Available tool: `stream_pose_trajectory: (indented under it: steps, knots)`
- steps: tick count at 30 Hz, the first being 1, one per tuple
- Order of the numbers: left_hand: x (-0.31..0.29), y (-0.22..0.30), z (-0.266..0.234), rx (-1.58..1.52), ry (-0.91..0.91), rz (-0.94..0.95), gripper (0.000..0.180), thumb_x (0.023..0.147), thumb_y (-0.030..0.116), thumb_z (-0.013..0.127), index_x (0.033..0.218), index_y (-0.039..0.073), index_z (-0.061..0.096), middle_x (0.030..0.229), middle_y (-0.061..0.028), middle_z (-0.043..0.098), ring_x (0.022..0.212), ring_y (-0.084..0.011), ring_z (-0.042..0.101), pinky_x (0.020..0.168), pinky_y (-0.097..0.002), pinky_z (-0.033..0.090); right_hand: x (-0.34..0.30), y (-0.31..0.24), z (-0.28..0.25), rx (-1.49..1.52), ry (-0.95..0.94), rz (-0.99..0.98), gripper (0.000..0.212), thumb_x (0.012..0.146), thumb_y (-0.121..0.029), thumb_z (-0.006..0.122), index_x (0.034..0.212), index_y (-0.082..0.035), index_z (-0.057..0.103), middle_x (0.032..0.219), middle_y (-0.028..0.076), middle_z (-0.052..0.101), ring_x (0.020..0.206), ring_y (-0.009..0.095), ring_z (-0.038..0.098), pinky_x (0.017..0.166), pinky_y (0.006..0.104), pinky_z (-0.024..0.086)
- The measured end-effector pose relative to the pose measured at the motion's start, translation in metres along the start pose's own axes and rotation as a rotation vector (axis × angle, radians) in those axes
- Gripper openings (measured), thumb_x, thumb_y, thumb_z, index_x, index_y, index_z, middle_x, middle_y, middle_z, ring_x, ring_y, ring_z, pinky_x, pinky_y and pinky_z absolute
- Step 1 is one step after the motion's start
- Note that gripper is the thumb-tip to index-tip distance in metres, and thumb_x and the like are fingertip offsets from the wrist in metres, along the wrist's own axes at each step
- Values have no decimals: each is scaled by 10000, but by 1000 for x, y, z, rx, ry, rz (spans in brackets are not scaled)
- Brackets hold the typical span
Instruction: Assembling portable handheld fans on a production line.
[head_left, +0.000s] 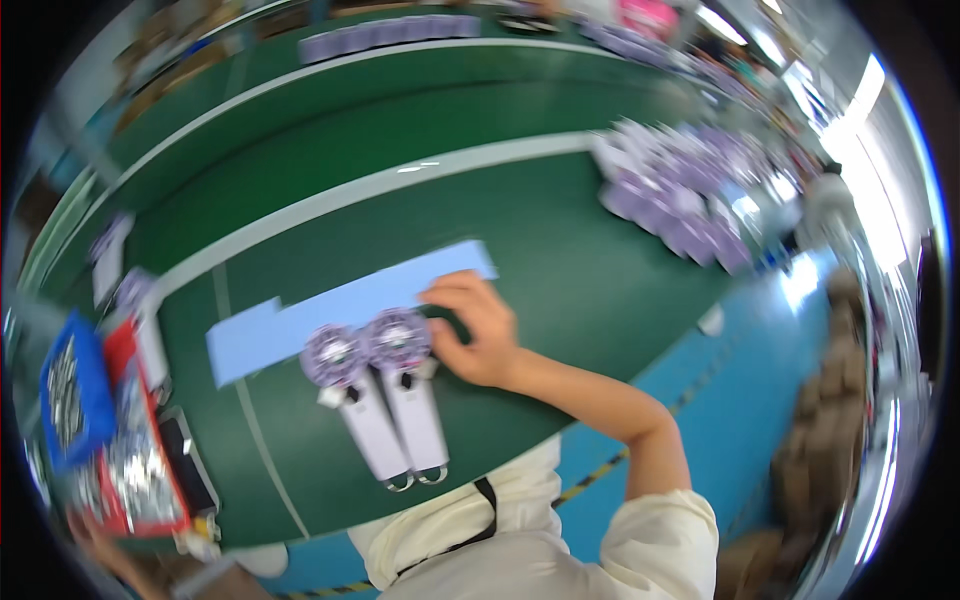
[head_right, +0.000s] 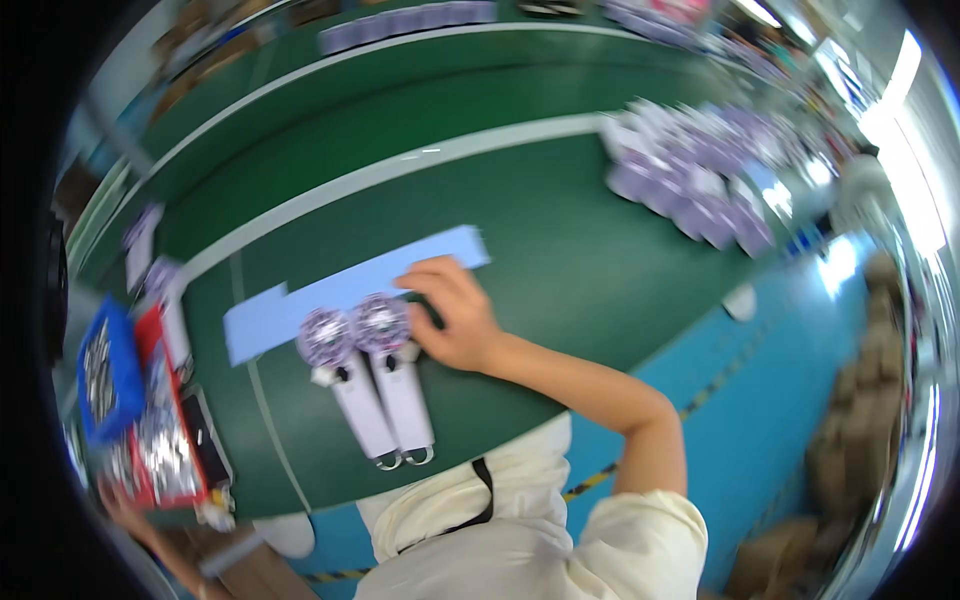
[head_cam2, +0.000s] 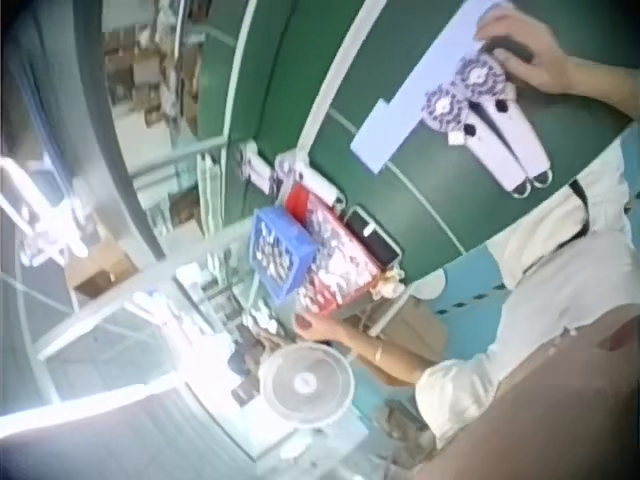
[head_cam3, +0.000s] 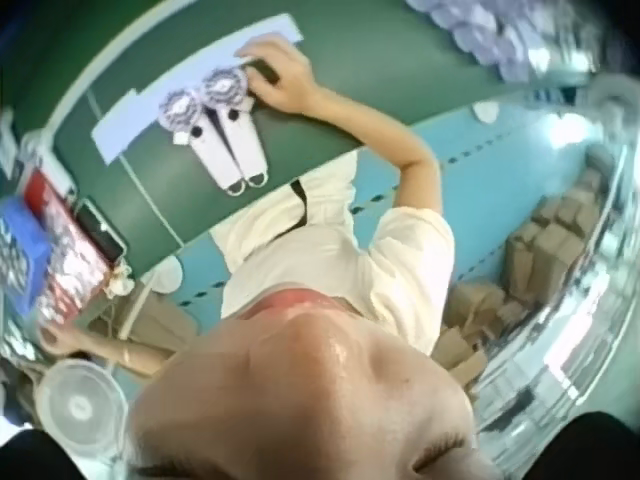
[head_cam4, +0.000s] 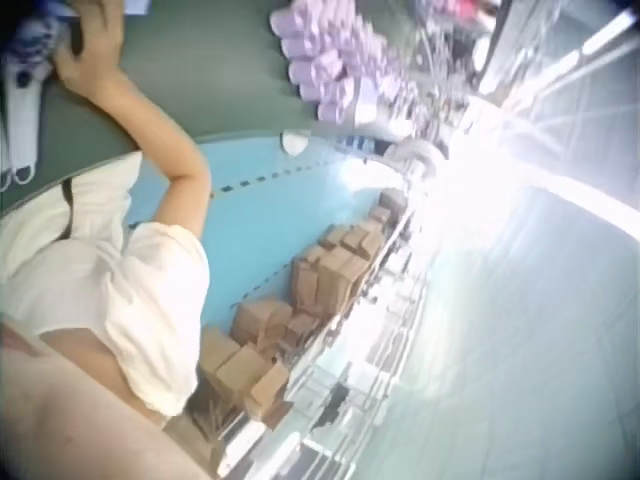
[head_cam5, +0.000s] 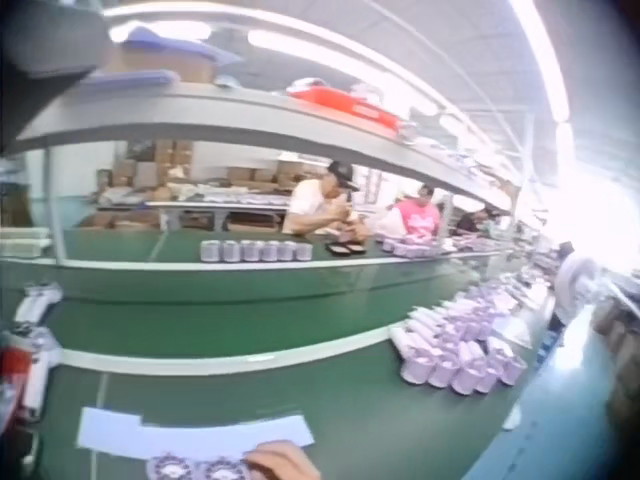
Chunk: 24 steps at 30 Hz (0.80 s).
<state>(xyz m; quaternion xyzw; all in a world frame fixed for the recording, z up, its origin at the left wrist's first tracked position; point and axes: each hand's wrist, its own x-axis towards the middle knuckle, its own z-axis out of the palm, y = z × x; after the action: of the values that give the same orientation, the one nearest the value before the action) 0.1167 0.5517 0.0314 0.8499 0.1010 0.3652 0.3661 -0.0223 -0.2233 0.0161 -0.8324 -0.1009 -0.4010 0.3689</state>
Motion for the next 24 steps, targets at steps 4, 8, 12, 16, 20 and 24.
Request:
stream_pose_trajectory:
  steps: [4,8,12,16,20,24]
  knots:
    - [-112,229,77,-196,-88,278,355,963,45,586,1313,-14,582,1323,-104,603,1222,-198,564,1072,-326,405,46,-31,0,120,-94,-205,359,780,58,671,1137,48,631,1074,207,631,942,326,631,812,380,537]
    - [-180,368,148,-780,-445,637,435,760,-99,678,1183,-37,597,1231,-161,565,1129,-245,601,979,-358,524,88,-78,16,314,-328,-181,546,770,4,730,1296,30,585,1178,217,637,1042,319,641,890,386,525]
    - [-197,421,190,-994,-439,638,436,725,-66,747,1146,-26,644,1176,-170,614,1050,-236,662,877,-323,590,108,-95,21,534,-358,-110,624,778,-36,727,1372,12,542,1166,171,660,1047,275,643,939,369,488]
    - [-210,444,206,-1091,-465,616,434,710,-88,743,1128,-13,657,1147,-166,645,1018,-234,672,876,-319,588,114,-91,8,536,-302,-75,628,788,-38,735,1381,13,533,1114,142,664,1022,227,641,922,347,489]
    - [-215,456,218,-1040,-524,751,436,696,-70,746,1119,9,672,1128,-151,676,1002,-265,681,860,-347,582,114,-87,-3,604,-236,75,550,823,-37,736,1345,17,569,1077,116,670,1006,192,634,899,321,496]
    - [-219,466,229,-1075,-576,791,461,705,-71,739,1151,18,668,1149,-152,669,1037,-281,679,870,-356,580,118,-79,-10,628,-272,75,395,848,3,736,1230,42,643,1079,103,693,990,149,640,872,289,510]
